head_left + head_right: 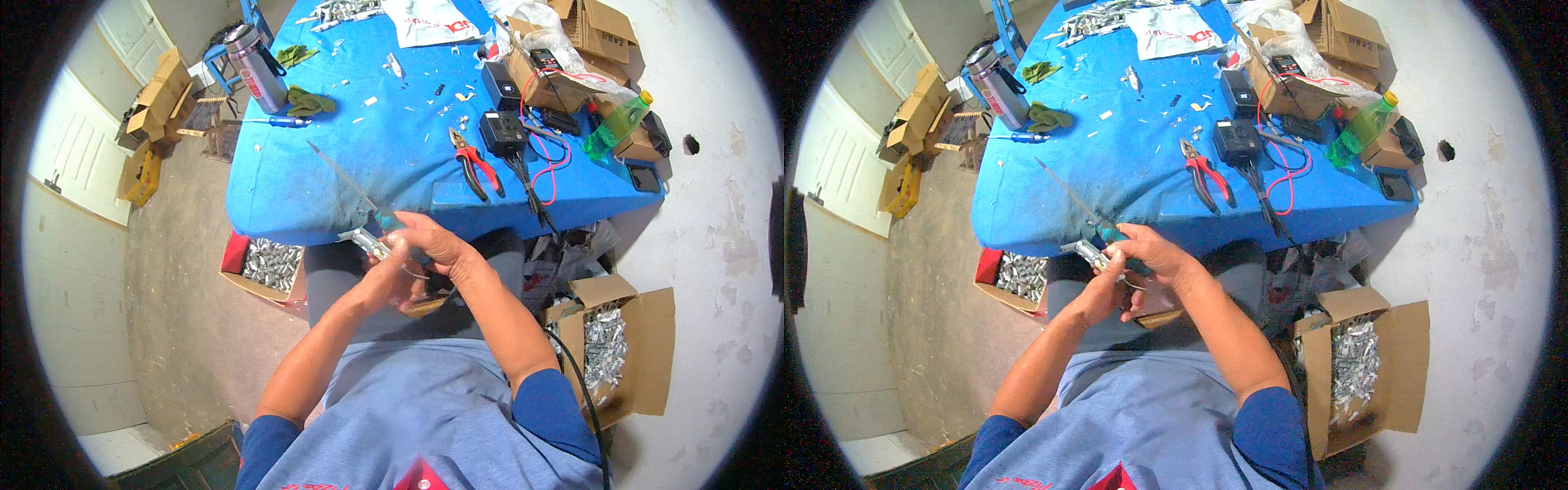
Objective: The person uses a screwdriver to tighten a screw on a small metal component while holding it by hand at a table.
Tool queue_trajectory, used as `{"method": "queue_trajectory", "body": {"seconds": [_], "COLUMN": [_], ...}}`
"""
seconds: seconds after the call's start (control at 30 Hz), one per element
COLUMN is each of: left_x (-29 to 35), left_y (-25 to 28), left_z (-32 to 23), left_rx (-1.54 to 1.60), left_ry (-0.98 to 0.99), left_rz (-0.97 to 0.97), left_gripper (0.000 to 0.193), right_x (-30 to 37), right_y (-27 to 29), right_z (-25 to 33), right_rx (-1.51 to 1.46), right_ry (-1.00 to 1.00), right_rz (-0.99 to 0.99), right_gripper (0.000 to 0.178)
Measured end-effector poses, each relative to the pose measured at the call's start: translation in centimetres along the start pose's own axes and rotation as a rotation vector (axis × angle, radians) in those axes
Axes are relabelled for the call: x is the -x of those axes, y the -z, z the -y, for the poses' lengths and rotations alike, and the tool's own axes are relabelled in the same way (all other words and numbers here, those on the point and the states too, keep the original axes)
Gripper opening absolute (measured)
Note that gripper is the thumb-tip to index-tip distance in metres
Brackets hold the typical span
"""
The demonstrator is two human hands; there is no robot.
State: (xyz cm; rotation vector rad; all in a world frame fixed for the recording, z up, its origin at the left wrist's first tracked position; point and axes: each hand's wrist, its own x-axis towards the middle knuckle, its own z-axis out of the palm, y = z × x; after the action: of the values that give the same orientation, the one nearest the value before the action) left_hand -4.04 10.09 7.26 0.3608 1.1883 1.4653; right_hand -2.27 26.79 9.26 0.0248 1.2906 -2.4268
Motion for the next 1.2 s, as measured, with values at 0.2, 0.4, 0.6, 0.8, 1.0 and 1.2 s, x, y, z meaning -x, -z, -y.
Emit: {"method": "queue_trajectory", "body": {"seconds": [0.2,0.4,0.6,0.8,1.0,1.2], "left_x": [0.3,0.4,2.6,2.9,2.0,1.8], "left_y": [-1.4,-0.2,3.0,3.8,4.7,3.6], "left_z": [-0.3,-0.3,-0.5,-3.5,-5.4,-8.6], "left_rx": [-0.167,-0.118,0.025,-0.357,-0.793,-1.032], "left_ry": [0.046,-0.012,-0.094,-0.185,-0.209,-0.179], "left_rz": [-0.005,-0.044,-0.225,-0.365,-0.618,-0.659], "left_gripper": [0.079,0.083,0.076,0.056,0.053,0.049], "right_x": [-0.1,-0.2,0.1,-1.9,-4.6,-7.0], "right_y": [-0.9,-0.9,1.2,1.9,1.9,0.7], "right_z": [0.9,2.4,5.6,8.3,10.7,11.9], "right_rx": [0.053,0.129,0.291,0.589,0.802,1.060], "right_ry": [-0.062,0.083,0.014,-0.130,-0.202,-0.218], "right_rz": [0.080,-0.037,-0.026,-0.008,0.088,0.208], "right_gripper": [0.040,0.037,0.046,0.040,0.039,0.039]}}
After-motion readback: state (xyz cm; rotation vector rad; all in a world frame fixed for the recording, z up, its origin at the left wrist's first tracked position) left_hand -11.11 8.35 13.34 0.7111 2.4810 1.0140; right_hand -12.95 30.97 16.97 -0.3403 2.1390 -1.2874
